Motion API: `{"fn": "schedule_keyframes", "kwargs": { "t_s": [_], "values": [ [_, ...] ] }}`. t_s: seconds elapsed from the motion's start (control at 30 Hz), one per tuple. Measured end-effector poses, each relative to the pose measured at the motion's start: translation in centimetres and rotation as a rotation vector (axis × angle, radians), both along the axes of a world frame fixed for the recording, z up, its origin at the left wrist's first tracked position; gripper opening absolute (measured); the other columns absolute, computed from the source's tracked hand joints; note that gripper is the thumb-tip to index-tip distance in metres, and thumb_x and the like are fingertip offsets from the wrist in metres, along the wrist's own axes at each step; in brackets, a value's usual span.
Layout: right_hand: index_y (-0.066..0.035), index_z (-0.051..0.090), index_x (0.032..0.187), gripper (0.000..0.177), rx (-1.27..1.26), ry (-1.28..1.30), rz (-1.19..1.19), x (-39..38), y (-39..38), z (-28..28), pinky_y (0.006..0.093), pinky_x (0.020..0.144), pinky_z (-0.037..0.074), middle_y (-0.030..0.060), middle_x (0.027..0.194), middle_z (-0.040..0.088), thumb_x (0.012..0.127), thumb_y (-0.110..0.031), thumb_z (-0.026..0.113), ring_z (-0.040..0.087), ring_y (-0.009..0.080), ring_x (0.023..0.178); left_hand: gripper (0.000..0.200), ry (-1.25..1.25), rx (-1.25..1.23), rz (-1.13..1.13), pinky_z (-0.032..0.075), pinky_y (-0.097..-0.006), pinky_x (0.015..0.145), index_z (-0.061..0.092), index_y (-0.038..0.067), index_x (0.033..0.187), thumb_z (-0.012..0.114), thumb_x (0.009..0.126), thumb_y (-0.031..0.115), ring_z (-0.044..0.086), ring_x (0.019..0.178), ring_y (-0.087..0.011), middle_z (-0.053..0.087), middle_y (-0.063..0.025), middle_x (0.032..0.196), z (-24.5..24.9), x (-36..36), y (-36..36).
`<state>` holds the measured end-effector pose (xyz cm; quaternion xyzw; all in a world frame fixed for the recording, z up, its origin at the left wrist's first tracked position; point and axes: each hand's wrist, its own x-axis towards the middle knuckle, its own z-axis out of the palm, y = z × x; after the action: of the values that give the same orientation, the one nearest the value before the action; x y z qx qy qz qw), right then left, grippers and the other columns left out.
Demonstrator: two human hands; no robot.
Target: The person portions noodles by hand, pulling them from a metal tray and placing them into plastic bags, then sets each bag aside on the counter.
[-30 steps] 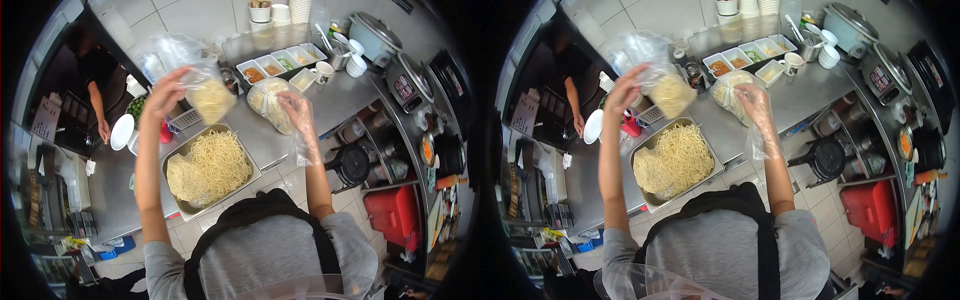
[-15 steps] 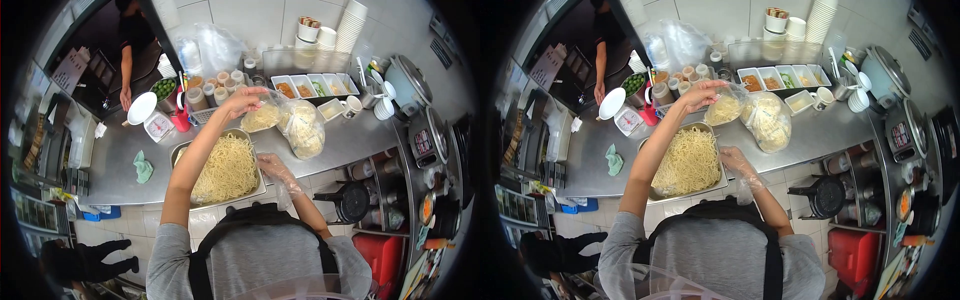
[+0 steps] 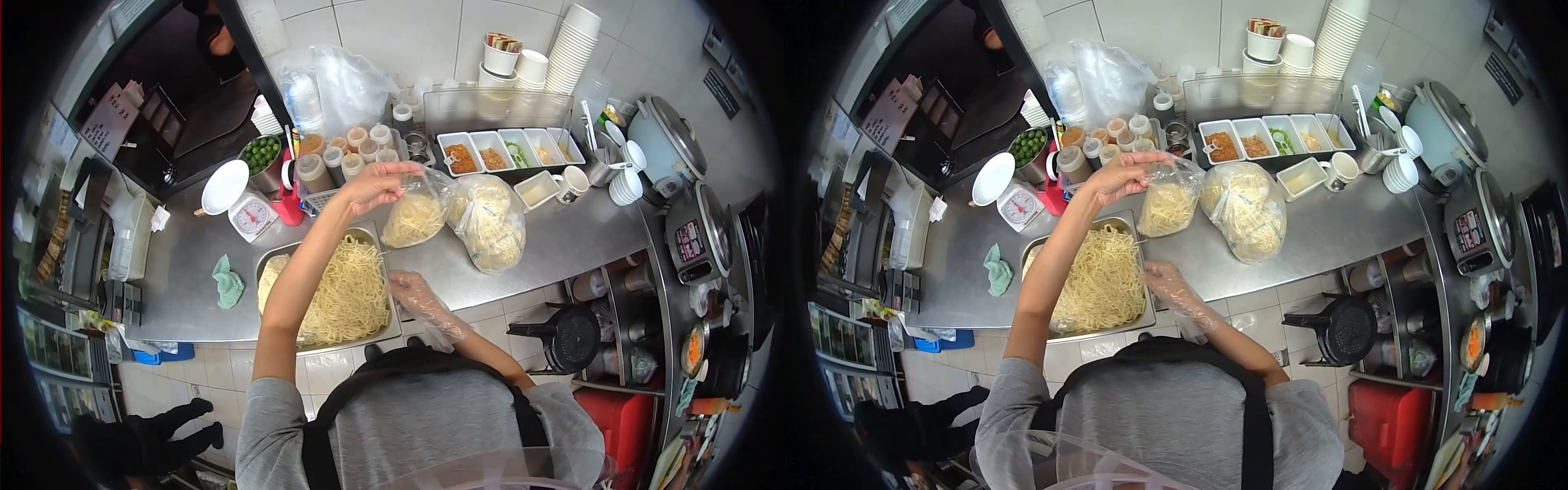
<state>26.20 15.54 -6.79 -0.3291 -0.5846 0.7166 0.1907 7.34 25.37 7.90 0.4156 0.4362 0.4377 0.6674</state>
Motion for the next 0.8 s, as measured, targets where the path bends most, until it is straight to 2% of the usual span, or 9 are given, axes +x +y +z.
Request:
{"fn": "schedule_keyframes", "kwargs": {
  "t_s": [0.17, 0.27, 0.47, 0.57, 0.6, 0.7, 0.73, 0.77, 0.8],
  "values": [
    [0.001, 0.061, 0.105, 0.024, -0.029, -0.044, -0.005, -2.6, 0.1, -1.0, 0.0202, 0.047, 0.042, -0.0013, 0.074, 0.059, 0.087, -0.015, 0.059, 0.049, 0.0046, 0.055, 0.041, 0.01, -0.021, 0.116, 0.048, -0.014, 0.056, 0.056, 0.003, 0.123, 0.051, 0.083, -0.006, 0.052, 0.062, -0.001, 0.062, -0.001, 0.116, -4.3, -5.0, 1.5],
    [0.002, 0.06, 0.11, 0.029, -0.038, -0.027, 0.002, -2.7, 0.3, -0.8, 0.021, 0.049, 0.043, -0.0014, 0.075, 0.059, 0.087, -0.015, 0.061, 0.05, 0.0047, 0.058, 0.032, 0.219, -0.007, 0.239, 0.048, -0.0145, 0.06, 0.062, 0.003, 0.115, 0.053, 0.085, -0.002, 0.053, 0.065, -0.0014, 0.065, 0.0009, 0.109, -6.3, -7.4, 2.7],
    [0.002, 0.057, 0.117, 0.038, -0.066, -0.062, 0.06, -2.1, 0.7, -0.3, 0.022, 0.057, 0.047, 0.0002, 0.082, 0.06, 0.087, -0.02, 0.062, 0.052, 0.006, 0.065, 0.024, 0.42, 0.132, 0.283, 0.049, -0.0165, 0.062, 0.065, 0.003, 0.11, 0.054, 0.089, 0.003, 0.057, 0.069, -0.0042, 0.063, 0.0003, 0.086, -6.2, -7.3, 3.0],
    [0.002, 0.052, 0.125, 0.048, -0.118, -0.1, 0.097, -1.6, 1.1, 1.5, 0.0227, 0.062, 0.049, 0.0032, 0.091, 0.06, 0.087, -0.025, 0.064, 0.056, 0.0089, 0.071, 0.019, 0.3, 0.15, 0.453, 0.052, -0.0204, 0.058, 0.066, -0.001, 0.104, 0.058, 0.088, 0.006, 0.062, 0.067, -0.0079, 0.065, -0.004, 0.088, -6.1, -7.5, 2.3],
    [0.001, 0.05, 0.127, 0.05, -0.113, -0.083, 0.102, -1.2, 1.4, 1.8, 0.0231, 0.063, 0.049, 0.0044, 0.093, 0.06, 0.087, -0.025, 0.064, 0.058, 0.0102, 0.073, 0.019, 0.365, 0.188, 0.501, 0.051, -0.0213, 0.054, 0.067, 0.001, 0.102, 0.06, 0.088, 0.012, 0.064, 0.066, -0.0094, 0.065, -0.0038, 0.088, -6.5, -8.3, 2.3],
    [0.001, 0.045, 0.132, 0.055, -0.06, -0.039, 0.108, 0.8, 2.3, 1.6, 0.0243, 0.065, 0.05, 0.0077, 0.099, 0.061, 0.088, -0.025, 0.064, 0.061, 0.0137, 0.08, 0.016, 0.626, 0.278, 0.591, 0.05, -0.0201, 0.051, 0.068, 0.004, 0.099, 0.062, 0.088, 0.014, 0.063, 0.062, -0.0079, 0.066, -0.0009, 0.083, -3.4, -9.6, 0.7],
    [0.001, 0.044, 0.132, 0.055, -0.021, -0.026, 0.102, 1.4, 2.7, 1.1, 0.0248, 0.065, 0.05, 0.0085, 0.1, 0.061, 0.088, -0.025, 0.064, 0.062, 0.0145, 0.083, 0.015, 0.71, 0.304, 0.644, 0.05, -0.0232, 0.053, 0.07, 0.007, 0.096, 0.064, 0.085, 0.016, 0.063, 0.062, -0.0086, 0.066, -0.0009, 0.075, -2.6, -10.8, 0.6],
    [0.001, 0.043, 0.133, 0.055, 0.016, -0.012, 0.09, 1.9, 2.9, 0.6, 0.0252, 0.066, 0.05, 0.0094, 0.101, 0.061, 0.089, -0.024, 0.063, 0.062, 0.0154, 0.085, 0.016, 0.907, 0.465, 0.688, 0.051, -0.0282, 0.059, 0.071, 0.007, 0.092, 0.065, 0.082, 0.018, 0.065, 0.066, -0.0117, 0.067, -0.0054, 0.071, -2.6, -13.1, 1.2],
    [0.001, 0.043, 0.133, 0.054, 0.015, -0.001, 0.035, 2.3, 2.9, 0.8, 0.0262, 0.068, 0.05, 0.0098, 0.101, 0.061, 0.089, -0.022, 0.063, 0.062, 0.0155, 0.085, 0.017, 0.978, 0.48, 0.756, 0.051, -0.0315, 0.063, 0.071, 0.007, 0.091, 0.064, 0.081, 0.019, 0.065, 0.067, -0.0164, 0.068, -0.0082, 0.072, -1.2, -14.5, 1.3]
  ]
}}
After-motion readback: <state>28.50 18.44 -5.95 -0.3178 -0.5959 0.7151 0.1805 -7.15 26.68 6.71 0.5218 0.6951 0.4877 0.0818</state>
